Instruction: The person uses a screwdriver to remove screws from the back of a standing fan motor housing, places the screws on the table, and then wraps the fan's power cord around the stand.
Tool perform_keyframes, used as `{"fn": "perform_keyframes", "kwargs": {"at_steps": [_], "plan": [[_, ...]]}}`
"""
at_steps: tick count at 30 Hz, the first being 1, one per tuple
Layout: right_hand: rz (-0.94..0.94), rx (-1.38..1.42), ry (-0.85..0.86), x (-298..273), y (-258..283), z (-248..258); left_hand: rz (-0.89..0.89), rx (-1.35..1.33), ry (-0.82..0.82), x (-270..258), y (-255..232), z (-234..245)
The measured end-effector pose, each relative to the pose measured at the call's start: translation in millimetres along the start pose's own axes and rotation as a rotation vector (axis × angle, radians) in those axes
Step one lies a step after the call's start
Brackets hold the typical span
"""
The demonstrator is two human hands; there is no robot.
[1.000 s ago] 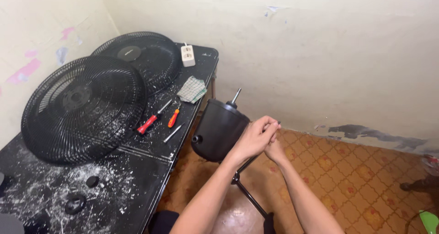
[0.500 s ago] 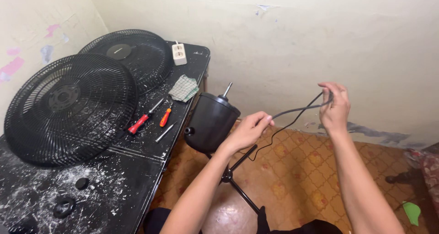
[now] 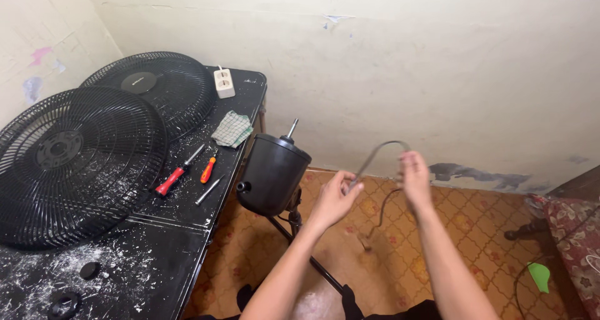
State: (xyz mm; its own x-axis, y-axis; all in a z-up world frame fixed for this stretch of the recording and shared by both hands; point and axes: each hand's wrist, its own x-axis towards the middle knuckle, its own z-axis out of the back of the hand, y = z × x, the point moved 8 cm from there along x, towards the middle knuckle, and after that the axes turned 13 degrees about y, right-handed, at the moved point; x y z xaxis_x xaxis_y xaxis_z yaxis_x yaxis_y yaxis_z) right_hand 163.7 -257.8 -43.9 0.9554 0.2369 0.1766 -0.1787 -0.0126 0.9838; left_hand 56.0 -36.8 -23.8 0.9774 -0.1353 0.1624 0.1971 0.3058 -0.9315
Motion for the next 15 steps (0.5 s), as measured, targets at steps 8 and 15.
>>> {"fn": "perform_keyframes", "kwargs": {"at_steps": [8,15], "plan": [[0.105,-0.370,-0.119,-26.5,20.4,38.1,0.041,0.107,0.177,-23.7,34.6,-14.7],[-0.125,-0.321,0.204,-100.6,-30.1,-73.0,-0.301,0.038,-0.126,-5.4,21.5,25.9]]}}
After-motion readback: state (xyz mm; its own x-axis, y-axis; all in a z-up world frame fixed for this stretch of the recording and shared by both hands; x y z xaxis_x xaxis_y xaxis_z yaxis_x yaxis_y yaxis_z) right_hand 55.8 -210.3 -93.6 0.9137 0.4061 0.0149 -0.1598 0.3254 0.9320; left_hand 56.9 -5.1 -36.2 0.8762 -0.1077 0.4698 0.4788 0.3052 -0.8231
